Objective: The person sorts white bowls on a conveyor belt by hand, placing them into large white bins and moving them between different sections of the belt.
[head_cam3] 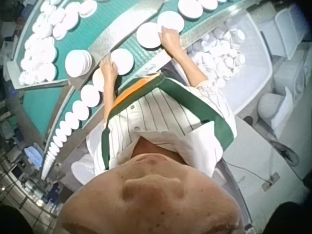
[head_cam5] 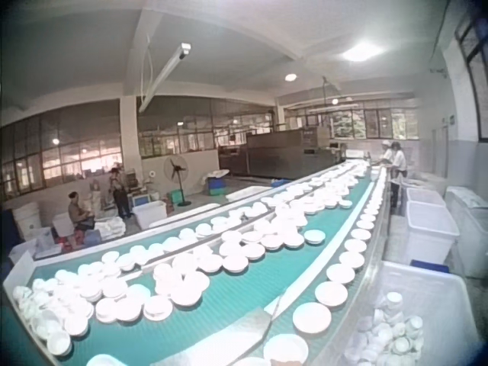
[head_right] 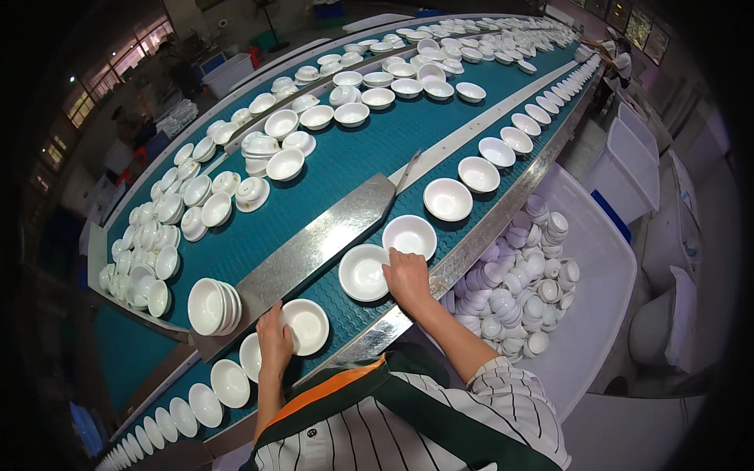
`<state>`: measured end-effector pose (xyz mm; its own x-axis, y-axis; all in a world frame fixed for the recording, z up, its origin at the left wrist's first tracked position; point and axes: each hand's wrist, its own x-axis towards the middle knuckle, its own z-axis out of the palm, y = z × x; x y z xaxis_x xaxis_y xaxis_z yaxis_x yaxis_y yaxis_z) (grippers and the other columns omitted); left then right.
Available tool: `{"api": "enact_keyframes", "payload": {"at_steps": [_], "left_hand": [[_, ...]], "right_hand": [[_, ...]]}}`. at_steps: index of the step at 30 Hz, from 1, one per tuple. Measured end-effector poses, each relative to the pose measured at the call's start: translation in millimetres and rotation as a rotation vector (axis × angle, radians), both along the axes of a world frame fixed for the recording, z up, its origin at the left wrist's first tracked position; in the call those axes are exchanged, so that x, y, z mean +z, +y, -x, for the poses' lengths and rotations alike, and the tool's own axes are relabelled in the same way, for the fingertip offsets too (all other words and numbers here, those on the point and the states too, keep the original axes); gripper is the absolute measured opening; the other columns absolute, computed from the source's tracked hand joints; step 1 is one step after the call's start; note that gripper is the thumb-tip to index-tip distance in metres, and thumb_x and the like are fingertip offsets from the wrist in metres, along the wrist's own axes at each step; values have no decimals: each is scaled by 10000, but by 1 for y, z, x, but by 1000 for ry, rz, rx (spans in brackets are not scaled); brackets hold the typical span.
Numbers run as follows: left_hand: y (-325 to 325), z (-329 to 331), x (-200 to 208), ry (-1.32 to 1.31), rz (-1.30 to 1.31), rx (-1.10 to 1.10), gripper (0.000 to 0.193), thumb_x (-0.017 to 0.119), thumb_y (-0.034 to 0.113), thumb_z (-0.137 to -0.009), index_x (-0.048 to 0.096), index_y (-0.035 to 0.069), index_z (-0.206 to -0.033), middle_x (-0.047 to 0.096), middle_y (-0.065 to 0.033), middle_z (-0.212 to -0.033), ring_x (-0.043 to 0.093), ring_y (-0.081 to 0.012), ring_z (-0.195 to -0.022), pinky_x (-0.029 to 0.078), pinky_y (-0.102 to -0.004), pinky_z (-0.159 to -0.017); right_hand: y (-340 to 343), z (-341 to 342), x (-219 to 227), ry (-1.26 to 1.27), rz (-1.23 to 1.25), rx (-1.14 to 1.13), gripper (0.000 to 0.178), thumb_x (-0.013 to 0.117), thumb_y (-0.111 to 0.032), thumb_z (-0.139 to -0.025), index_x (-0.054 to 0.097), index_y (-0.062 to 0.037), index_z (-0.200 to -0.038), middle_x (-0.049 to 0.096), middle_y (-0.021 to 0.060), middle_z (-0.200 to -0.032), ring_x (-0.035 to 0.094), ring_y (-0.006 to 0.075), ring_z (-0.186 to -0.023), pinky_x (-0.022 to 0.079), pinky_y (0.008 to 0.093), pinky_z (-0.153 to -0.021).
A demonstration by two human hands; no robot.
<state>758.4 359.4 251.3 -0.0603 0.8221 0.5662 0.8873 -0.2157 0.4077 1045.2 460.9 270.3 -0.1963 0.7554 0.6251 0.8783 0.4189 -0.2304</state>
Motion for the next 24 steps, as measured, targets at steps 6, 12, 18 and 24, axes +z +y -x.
{"api": "enact_keyframes", "payload": {"at_steps": [6, 12, 18, 24], "left_hand": [[30, -73, 25, -130, 32, -120, 485, 659, 198, -810, 518, -54, -1199, 619, -195, -911, 553, -344, -915, 355, -457, -950], [47, -83, 19, 53, 210, 7, 435, 602, 80, -799, 511, -30, -1210, 621, -205, -897, 560, -356, -891, 362, -460, -918], [44, -98, 29, 56, -149, 2, 463, 623, 42, -766, 507, -40, -1207, 576, -214, -1027, 521, -361, -1005, 349, -464, -943], [74, -159, 40, -8, 55, -149, 445, 654, 195, -810, 530, -36, -1169, 599, -199, -840, 558, -346, -828, 351, -478, -953]], "right_hand": [[-34, 14, 7, 120, 68, 220, 326, 672, -195, -776, 581, 16, -1007, 613, 198, -765, 577, 369, -706, 444, 462, -633], [-19, -18, 7, 229, 63, 429, 252, 607, -142, -832, 600, -27, -1056, 630, 175, -882, 586, 363, -828, 458, 452, -731], [14, -78, 51, 380, -5, 311, 336, 593, -84, -829, 567, -11, -1156, 605, 178, -1096, 552, 349, -1035, 431, 416, -904], [98, -175, 57, 174, -102, -128, 396, 682, -124, -739, 581, 1, -1101, 635, 180, -923, 576, 359, -875, 420, 440, -815]]}}
